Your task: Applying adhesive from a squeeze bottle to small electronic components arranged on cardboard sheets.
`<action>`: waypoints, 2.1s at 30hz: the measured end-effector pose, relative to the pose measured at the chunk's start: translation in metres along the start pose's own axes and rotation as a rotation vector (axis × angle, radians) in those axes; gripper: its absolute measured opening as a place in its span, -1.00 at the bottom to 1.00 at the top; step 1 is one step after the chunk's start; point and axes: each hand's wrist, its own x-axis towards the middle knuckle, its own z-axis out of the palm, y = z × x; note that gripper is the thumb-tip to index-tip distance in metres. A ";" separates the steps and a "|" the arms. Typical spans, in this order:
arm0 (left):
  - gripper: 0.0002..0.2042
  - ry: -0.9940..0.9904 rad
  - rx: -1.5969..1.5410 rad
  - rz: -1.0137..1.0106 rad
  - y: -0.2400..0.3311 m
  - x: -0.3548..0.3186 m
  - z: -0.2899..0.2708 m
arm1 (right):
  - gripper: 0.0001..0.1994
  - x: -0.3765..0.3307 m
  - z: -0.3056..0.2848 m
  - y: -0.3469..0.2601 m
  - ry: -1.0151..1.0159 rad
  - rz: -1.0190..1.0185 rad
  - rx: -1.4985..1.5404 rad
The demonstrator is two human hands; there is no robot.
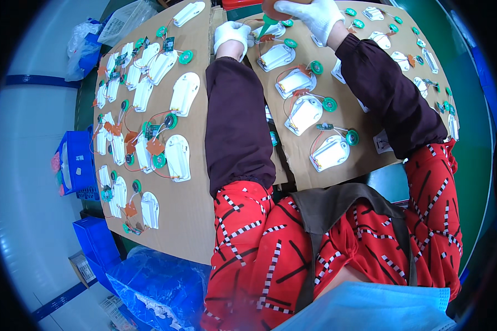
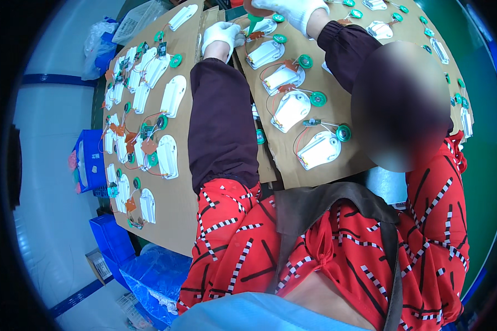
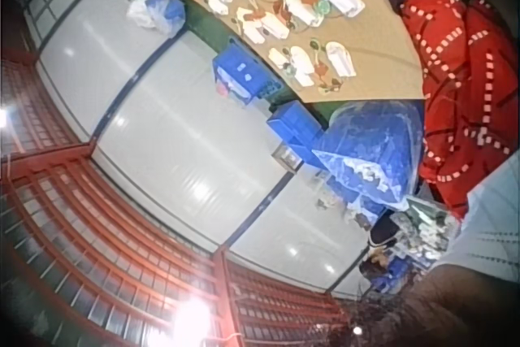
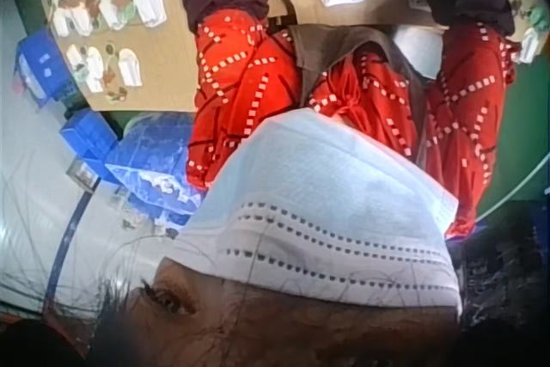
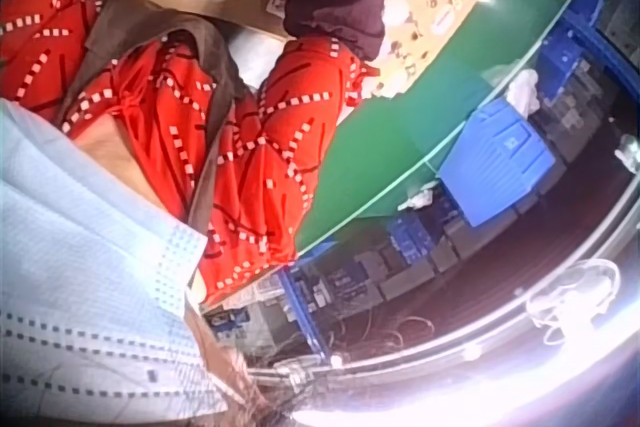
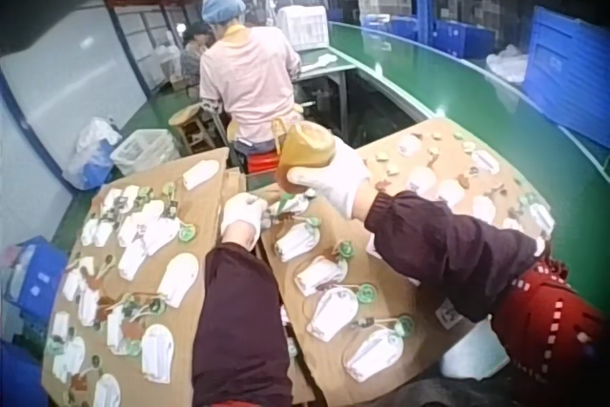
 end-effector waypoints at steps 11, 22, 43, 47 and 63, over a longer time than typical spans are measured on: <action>-0.80 0.039 -0.171 0.100 -0.015 0.009 0.019 | -0.64 -0.041 -0.096 -0.127 -0.061 0.401 0.824; -0.56 0.496 0.947 0.442 0.045 -0.026 -0.006 | -0.54 -0.199 -0.220 -0.134 0.326 -0.154 0.450; -0.88 0.105 0.915 0.972 -0.007 -0.163 0.130 | -0.49 -0.250 -0.184 -0.041 0.581 -0.111 0.488; -0.90 0.141 0.683 0.913 -0.003 -0.155 0.124 | -0.49 -0.240 -0.160 -0.042 0.514 -0.117 0.342; -0.84 -0.174 0.196 0.378 0.010 -0.138 0.102 | -0.42 -0.188 -0.104 -0.065 0.423 -0.153 -0.007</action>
